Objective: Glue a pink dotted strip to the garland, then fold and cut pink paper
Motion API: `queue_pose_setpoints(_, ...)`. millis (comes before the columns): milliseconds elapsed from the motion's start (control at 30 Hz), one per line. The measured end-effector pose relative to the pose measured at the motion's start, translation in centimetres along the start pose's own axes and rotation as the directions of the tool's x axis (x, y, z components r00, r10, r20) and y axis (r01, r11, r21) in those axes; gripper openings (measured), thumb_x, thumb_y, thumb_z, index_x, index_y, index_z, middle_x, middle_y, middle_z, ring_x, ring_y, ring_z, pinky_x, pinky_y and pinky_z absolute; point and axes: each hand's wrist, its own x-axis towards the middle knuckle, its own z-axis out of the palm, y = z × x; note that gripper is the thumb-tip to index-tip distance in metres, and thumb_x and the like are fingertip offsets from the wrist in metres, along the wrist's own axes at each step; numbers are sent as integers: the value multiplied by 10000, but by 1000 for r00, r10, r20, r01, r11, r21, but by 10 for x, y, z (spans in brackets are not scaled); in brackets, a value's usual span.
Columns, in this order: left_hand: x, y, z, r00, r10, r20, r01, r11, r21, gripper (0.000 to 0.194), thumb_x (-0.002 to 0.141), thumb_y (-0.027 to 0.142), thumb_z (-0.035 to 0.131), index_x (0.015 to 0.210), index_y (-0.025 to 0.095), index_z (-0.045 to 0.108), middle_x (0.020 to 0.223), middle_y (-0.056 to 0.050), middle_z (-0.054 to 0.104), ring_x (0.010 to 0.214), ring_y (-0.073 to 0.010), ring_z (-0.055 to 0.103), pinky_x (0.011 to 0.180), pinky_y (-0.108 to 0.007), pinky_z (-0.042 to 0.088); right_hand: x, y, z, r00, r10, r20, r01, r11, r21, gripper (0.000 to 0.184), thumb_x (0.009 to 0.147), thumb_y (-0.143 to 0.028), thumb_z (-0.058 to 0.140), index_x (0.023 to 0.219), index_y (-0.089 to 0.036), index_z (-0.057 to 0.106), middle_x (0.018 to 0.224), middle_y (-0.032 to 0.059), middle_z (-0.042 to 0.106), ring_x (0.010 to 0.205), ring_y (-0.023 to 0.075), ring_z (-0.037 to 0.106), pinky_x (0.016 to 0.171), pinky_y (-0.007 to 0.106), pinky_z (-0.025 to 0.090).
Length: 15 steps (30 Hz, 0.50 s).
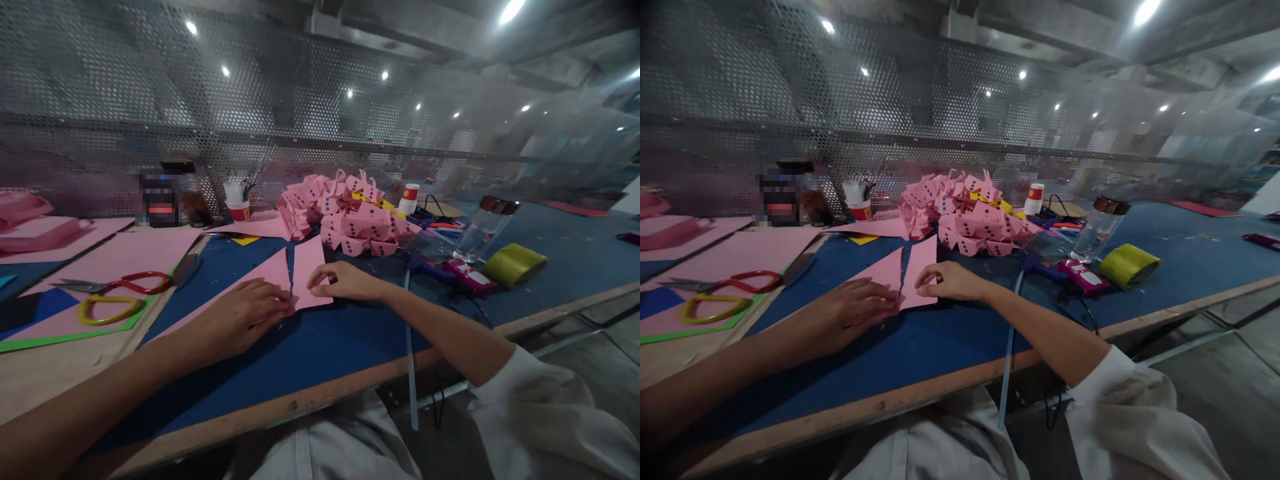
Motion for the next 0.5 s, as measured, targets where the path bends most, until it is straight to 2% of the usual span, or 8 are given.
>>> queue_pose_setpoints(300, -4, -4, 1, 998, -14, 59, 11, 999, 47, 350, 1054, 296, 436, 1304, 361, 672, 1354, 3, 696, 1215, -218, 643, 1140, -425, 367, -1, -2, 0, 1000, -1, 27, 2, 999, -34, 192, 846, -235, 701, 990, -127, 767, 885, 30, 733, 699, 118, 531, 655, 241, 376)
queue_pose_setpoints(500, -4, -5, 1, 997, -23, 71, 19, 999, 48, 354, 1053, 293, 438, 1314, 368, 665, 1357, 3, 695, 1234, -221, 634, 1148, -426, 352, -2, -1, -1, 998, -1, 56, 2, 1000, -15, 187, 832, -196, 685, 990, -137, 767, 910, 38, 743, 751, 135, 579, 662, 240, 397)
